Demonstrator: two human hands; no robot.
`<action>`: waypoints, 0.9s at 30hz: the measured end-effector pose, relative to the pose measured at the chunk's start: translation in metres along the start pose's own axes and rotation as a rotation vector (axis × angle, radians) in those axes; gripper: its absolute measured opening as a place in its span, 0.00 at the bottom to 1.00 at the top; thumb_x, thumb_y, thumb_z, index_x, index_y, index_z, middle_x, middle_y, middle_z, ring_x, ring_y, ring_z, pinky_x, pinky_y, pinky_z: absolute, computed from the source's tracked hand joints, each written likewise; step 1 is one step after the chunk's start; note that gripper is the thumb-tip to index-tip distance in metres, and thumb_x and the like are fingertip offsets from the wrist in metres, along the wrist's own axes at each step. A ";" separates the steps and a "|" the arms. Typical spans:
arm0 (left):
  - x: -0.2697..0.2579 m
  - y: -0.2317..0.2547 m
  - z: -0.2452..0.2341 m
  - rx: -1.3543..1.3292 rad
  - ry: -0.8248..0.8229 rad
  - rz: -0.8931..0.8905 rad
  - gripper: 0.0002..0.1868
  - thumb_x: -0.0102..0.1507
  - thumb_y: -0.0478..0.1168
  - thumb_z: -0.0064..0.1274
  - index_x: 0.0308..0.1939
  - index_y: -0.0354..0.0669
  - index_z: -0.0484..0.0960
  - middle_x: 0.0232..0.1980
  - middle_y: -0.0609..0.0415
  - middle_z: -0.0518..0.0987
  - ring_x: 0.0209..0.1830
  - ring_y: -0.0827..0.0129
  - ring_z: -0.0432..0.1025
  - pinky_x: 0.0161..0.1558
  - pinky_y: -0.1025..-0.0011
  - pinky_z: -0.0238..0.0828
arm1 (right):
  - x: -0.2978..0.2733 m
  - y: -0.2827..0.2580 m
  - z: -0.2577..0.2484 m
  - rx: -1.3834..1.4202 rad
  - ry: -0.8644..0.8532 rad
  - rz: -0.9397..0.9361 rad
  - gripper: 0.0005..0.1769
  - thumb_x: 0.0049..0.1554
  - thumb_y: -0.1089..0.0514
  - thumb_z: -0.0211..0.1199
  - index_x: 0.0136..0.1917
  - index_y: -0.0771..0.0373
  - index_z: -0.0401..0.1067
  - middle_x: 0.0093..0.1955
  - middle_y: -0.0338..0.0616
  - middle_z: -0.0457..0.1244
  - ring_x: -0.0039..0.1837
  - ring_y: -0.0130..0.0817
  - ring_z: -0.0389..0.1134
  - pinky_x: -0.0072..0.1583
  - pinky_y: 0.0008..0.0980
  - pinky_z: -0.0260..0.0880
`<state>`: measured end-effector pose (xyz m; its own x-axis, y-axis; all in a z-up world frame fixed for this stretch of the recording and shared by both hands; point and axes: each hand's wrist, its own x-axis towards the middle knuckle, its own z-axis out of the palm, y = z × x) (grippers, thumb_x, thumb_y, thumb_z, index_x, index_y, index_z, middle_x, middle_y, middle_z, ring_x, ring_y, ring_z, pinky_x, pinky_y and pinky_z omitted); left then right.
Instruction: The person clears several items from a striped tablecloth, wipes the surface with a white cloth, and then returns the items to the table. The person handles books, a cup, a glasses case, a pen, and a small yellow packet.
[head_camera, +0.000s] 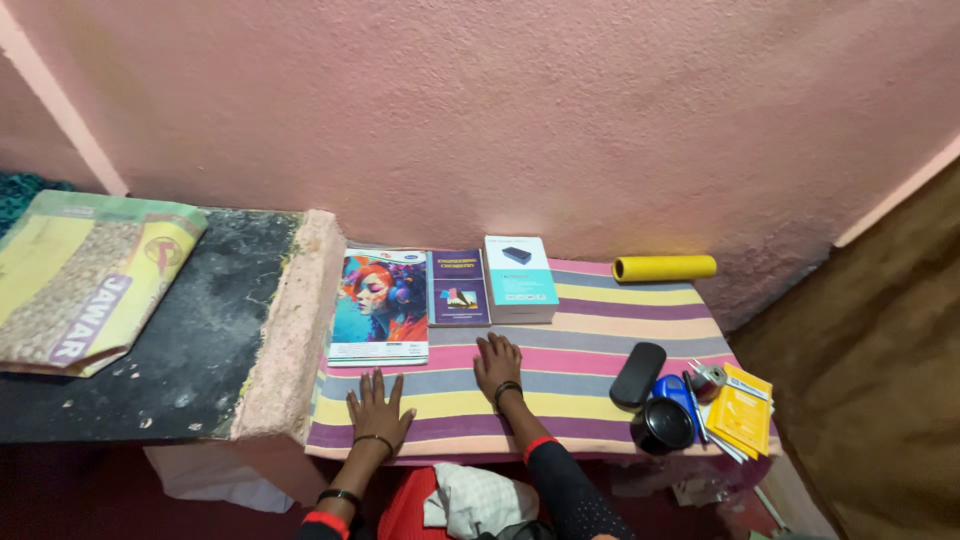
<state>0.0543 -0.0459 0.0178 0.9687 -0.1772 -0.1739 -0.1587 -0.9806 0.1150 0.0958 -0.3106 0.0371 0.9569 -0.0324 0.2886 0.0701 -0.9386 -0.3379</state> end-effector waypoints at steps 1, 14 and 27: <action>-0.008 0.001 0.003 0.015 -0.023 0.009 0.43 0.68 0.68 0.37 0.82 0.63 0.41 0.85 0.43 0.32 0.84 0.44 0.27 0.75 0.36 0.24 | 0.000 0.000 0.000 -0.005 -0.021 0.014 0.29 0.63 0.44 0.48 0.74 0.52 0.62 0.80 0.49 0.51 0.83 0.48 0.46 0.80 0.55 0.38; -0.029 -0.016 0.030 0.127 0.156 0.042 0.42 0.66 0.73 0.29 0.81 0.65 0.47 0.84 0.45 0.40 0.83 0.44 0.33 0.72 0.32 0.27 | -0.051 0.031 -0.022 -0.163 -0.568 -0.049 0.49 0.59 0.23 0.40 0.86 0.41 0.33 0.89 0.47 0.23 0.87 0.50 0.20 0.80 0.61 0.22; -0.033 -0.022 0.042 -0.054 0.431 0.152 0.41 0.66 0.71 0.29 0.79 0.61 0.56 0.82 0.41 0.49 0.83 0.42 0.40 0.72 0.31 0.30 | -0.130 0.125 -0.145 0.777 -0.858 -0.104 0.33 0.65 0.47 0.57 0.79 0.56 0.57 0.76 0.49 0.59 0.77 0.39 0.59 0.75 0.41 0.60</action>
<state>0.0174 -0.0218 -0.0205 0.9279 -0.2567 0.2703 -0.3063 -0.9383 0.1604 -0.0609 -0.4739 0.0869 0.7921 0.5551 -0.2536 0.0293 -0.4497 -0.8927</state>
